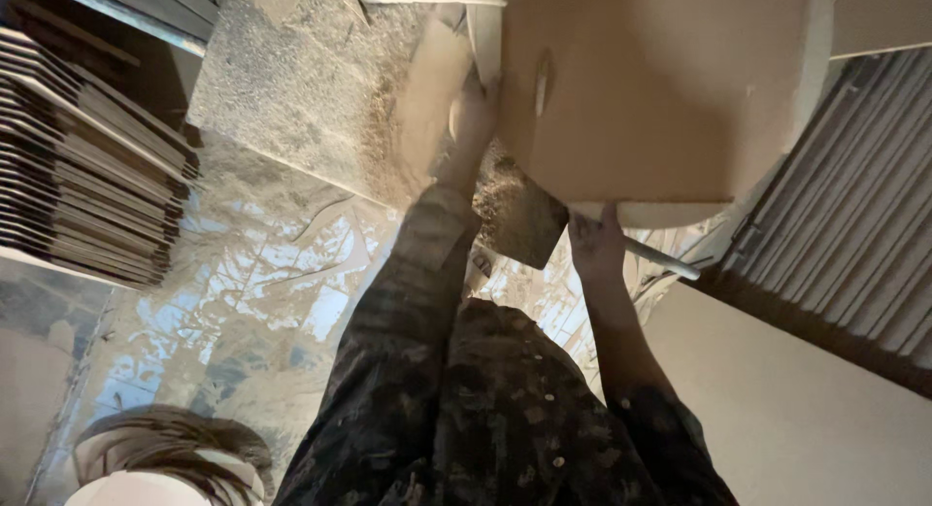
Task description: The person handles large curved wooden panels in a dusty workshop, aligning thin wooden strips along the panel edges and pressing them into place, then carries a panel across the room and stacks it with other finished panels on the floor.
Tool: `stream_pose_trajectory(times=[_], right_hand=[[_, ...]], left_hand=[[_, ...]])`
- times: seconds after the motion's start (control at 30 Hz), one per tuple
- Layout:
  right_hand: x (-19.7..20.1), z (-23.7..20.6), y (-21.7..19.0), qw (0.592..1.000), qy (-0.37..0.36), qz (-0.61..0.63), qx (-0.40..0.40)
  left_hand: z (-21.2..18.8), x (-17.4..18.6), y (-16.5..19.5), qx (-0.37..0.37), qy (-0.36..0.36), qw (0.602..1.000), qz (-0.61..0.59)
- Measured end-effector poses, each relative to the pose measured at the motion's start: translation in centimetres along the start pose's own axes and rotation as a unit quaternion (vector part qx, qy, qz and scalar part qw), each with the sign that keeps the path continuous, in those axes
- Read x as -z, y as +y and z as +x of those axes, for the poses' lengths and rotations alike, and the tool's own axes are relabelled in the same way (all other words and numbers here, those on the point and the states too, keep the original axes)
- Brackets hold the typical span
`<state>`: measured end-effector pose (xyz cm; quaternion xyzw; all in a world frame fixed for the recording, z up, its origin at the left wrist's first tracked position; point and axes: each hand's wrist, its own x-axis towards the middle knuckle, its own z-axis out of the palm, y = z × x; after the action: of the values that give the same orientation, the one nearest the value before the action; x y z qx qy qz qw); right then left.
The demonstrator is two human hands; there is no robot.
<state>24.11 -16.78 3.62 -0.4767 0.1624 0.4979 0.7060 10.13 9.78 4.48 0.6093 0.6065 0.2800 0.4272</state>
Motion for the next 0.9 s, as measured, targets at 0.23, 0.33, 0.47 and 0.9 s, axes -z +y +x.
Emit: stream_pose_trajectory(times=[0.23,0.33,0.47,0.9], right_hand=[[2.5,-1.9,-1.5,0.999,0.007,-0.052,-0.012],[6.7,-5.4,-3.4,0.999,0.004,-0.047,0.016],[9.6,-6.6,-5.7,0.998,-0.015,-0.042,0.032],[9.4,-4.2,-4.1,0.998,-0.035,-0.004,0.050]], left_hand=[[-3.2,-0.1,-2.8,-0.071,0.028,0.997,-0.022],[-9.2,1.8,-5.5,0.052,-0.039,0.998,-0.005],[-9.2,3.3,-6.6,0.001,-0.005,1.000,-0.009],[-2.4,3.2,-3.4,0.082,-0.045,0.995,0.026]])
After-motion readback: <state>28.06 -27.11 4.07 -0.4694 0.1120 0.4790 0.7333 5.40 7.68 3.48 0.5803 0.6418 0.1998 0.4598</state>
